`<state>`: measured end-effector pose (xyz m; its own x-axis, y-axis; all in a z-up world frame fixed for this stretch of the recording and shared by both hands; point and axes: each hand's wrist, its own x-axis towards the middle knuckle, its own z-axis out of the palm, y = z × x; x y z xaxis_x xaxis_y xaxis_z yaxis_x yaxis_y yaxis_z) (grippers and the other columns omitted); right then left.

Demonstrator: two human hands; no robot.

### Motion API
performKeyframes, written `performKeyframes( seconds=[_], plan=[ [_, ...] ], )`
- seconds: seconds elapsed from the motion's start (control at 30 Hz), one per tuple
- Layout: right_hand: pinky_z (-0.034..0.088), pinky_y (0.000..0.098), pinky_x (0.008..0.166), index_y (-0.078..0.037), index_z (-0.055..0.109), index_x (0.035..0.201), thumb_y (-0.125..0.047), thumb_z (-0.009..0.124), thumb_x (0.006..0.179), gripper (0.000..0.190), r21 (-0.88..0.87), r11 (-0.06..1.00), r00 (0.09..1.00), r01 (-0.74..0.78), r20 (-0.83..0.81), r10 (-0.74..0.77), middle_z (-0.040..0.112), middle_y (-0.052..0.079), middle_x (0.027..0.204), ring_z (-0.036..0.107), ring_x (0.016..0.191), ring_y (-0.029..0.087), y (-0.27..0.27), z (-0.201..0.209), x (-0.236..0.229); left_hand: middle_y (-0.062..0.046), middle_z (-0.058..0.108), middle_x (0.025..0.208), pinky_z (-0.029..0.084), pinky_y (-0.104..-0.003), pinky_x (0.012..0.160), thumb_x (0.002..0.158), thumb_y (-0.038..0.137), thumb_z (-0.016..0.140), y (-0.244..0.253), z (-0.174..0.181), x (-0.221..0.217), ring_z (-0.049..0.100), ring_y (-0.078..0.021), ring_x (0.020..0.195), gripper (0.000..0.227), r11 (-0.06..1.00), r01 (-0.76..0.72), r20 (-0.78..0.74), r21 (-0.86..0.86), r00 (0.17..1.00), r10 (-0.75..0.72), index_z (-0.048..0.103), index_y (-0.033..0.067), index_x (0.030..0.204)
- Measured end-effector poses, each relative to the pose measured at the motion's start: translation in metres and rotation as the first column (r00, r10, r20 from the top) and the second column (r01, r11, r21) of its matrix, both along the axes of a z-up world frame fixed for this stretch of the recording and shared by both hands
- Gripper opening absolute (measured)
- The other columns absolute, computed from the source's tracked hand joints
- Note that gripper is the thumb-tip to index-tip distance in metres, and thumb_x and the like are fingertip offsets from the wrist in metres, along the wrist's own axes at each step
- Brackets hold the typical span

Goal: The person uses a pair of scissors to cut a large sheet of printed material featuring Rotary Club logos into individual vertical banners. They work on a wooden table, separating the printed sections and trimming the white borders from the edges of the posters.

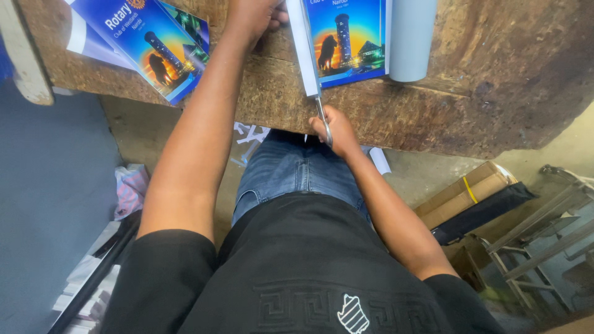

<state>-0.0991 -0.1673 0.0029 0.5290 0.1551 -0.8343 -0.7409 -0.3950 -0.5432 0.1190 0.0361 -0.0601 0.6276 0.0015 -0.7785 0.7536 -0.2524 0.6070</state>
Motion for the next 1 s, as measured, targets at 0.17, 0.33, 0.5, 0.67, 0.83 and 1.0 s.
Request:
performKeyframes(
  seconds=[0.17, 0.33, 0.5, 0.67, 0.83, 1.0],
  plan=[
    [0.043, 0.0336, 0.057, -0.018, 0.052, 0.077, -0.031, 0.063, 0.094, 0.024, -0.025, 1.000, 0.998, -0.010, 0.067, 0.011, 0.060, -0.001, 0.058, 0.055, 0.051, 0.013, 0.000, -0.006, -0.005, 0.003, 0.072, 0.074, 0.053, -0.014, 0.055, 0.086, 0.020, 0.060, -0.001, -0.004, -0.002, 0.073, -0.0025, 0.063, 0.005, 1.000, -0.009, -0.008, 0.014, 1.000, 0.009, 0.063, 0.0172, 0.083],
    [0.043, 0.0332, 0.055, -0.017, 0.052, 0.075, -0.029, 0.065, 0.094, 0.026, -0.034, 0.999, 0.999, 0.009, 0.035, -0.008, 0.060, 0.000, 0.056, 0.056, 0.049, 0.013, 0.001, 0.001, 0.000, 0.003, 0.073, 0.074, 0.053, -0.015, 0.056, 0.088, 0.022, 0.062, 0.000, 0.003, -0.001, 0.074, -0.0033, 0.063, 0.008, 1.000, 0.015, 0.026, -0.002, 1.000, -0.015, 0.065, 0.0164, 0.083],
    [0.042, 0.0320, 0.057, -0.019, 0.051, 0.077, -0.031, 0.062, 0.095, 0.024, 0.008, 1.000, 0.999, 0.001, 0.044, -0.001, 0.060, -0.002, 0.057, 0.054, 0.051, 0.012, -0.001, 0.003, 0.009, 0.001, 0.074, 0.073, 0.052, -0.016, 0.052, 0.086, 0.022, 0.063, 0.002, -0.019, 0.001, 0.075, -0.0059, 0.063, 0.009, 1.000, -0.013, 0.002, -0.012, 1.000, 0.013, 0.064, 0.0160, 0.080],
    [0.042, 0.0309, 0.054, -0.018, 0.050, 0.076, -0.031, 0.062, 0.092, 0.024, 0.012, 1.000, 0.998, -0.014, 0.055, 0.014, 0.060, -0.002, 0.056, 0.055, 0.049, 0.011, 0.000, -0.004, 0.026, 0.001, 0.072, 0.074, 0.050, -0.016, 0.050, 0.085, 0.021, 0.064, 0.002, -0.021, 0.000, 0.075, -0.0062, 0.063, 0.007, 0.996, -0.060, -0.018, -0.059, 0.998, 0.059, 0.062, 0.0158, 0.081],
    [0.043, 0.0321, 0.054, -0.017, 0.051, 0.077, -0.029, 0.064, 0.093, 0.024, -0.018, 1.000, 0.996, -0.007, 0.091, 0.009, 0.061, 0.000, 0.057, 0.057, 0.050, 0.013, 0.000, -0.009, 0.025, 0.001, 0.074, 0.074, 0.052, -0.015, 0.051, 0.085, 0.022, 0.066, 0.001, -0.016, -0.001, 0.075, -0.0056, 0.062, 0.009, 0.997, -0.042, 0.004, -0.061, 0.999, 0.042, 0.064, 0.0152, 0.079],
    [0.043, 0.0337, 0.057, -0.019, 0.053, 0.073, -0.033, 0.061, 0.089, 0.023, -0.103, 0.994, 0.996, -0.038, 0.079, 0.046, 0.061, -0.002, 0.056, 0.056, 0.052, 0.013, 0.004, 0.000, 0.031, 0.003, 0.073, 0.075, 0.049, -0.014, 0.051, 0.085, 0.029, 0.063, 0.002, -0.020, -0.001, 0.075, -0.0040, 0.063, 0.012, 0.998, -0.032, -0.006, -0.058, 0.999, 0.032, 0.064, 0.0180, 0.079]
  ],
)
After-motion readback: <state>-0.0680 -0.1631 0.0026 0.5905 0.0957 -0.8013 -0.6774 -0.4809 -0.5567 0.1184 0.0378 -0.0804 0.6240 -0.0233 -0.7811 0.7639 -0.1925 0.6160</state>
